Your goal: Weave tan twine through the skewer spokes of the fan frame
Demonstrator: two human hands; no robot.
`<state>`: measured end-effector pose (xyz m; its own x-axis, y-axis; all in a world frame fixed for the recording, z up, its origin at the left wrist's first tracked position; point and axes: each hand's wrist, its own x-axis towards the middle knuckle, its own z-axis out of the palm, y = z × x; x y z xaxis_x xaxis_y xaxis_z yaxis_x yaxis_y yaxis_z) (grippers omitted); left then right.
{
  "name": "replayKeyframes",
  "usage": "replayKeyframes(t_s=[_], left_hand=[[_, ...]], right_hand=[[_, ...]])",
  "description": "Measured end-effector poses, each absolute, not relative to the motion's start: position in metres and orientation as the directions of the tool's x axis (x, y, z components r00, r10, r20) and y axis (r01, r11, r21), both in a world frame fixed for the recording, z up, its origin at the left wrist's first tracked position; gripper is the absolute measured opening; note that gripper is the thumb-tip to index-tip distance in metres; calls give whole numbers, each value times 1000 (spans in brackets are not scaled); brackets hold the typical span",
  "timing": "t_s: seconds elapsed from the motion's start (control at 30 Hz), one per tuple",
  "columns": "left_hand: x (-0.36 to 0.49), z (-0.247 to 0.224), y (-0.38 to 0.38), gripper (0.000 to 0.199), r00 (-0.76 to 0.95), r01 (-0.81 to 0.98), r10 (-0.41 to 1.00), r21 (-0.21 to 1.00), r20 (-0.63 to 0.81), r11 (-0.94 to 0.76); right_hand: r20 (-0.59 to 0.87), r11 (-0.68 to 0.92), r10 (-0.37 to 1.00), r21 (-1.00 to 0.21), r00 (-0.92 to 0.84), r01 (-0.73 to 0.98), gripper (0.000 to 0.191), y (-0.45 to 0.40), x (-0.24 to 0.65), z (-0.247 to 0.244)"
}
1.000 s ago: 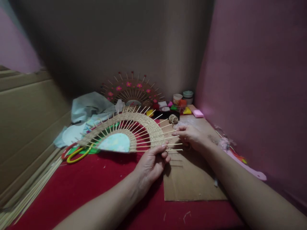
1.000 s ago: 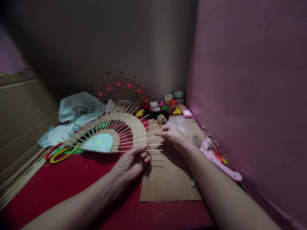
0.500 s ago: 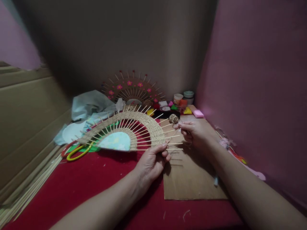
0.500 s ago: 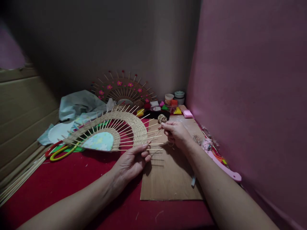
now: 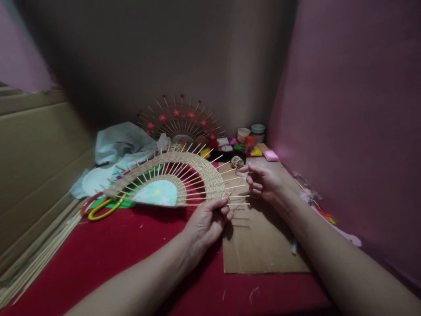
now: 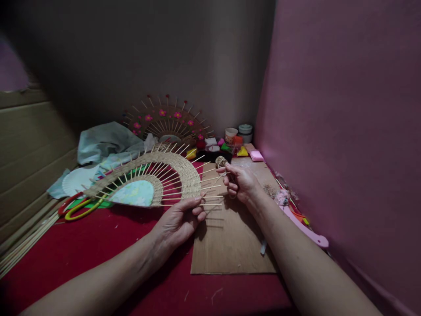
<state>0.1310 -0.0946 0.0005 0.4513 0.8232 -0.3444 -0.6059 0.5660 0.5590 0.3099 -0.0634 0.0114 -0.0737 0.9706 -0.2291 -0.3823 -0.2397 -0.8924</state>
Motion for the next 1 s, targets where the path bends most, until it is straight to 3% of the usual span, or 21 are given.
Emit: replayKeyframes(t_s=[0.5, 0.8, 1.0], left_hand=[[130, 0, -94, 16, 446, -599, 826, 570, -345, 562], [130, 0, -95, 15, 457, -599, 822, 566, -339, 567], [130, -1, -94, 14, 471, -601, 820, 562, -326, 569]], right_hand=[[-251, -239, 967, -823, -47, -515, 23, -63, 311, 13], [-204, -208, 977, -851, -62, -481, 20, -69, 313, 26], [-194, -170, 981, -902, 22, -398, 20, -67, 312, 19]])
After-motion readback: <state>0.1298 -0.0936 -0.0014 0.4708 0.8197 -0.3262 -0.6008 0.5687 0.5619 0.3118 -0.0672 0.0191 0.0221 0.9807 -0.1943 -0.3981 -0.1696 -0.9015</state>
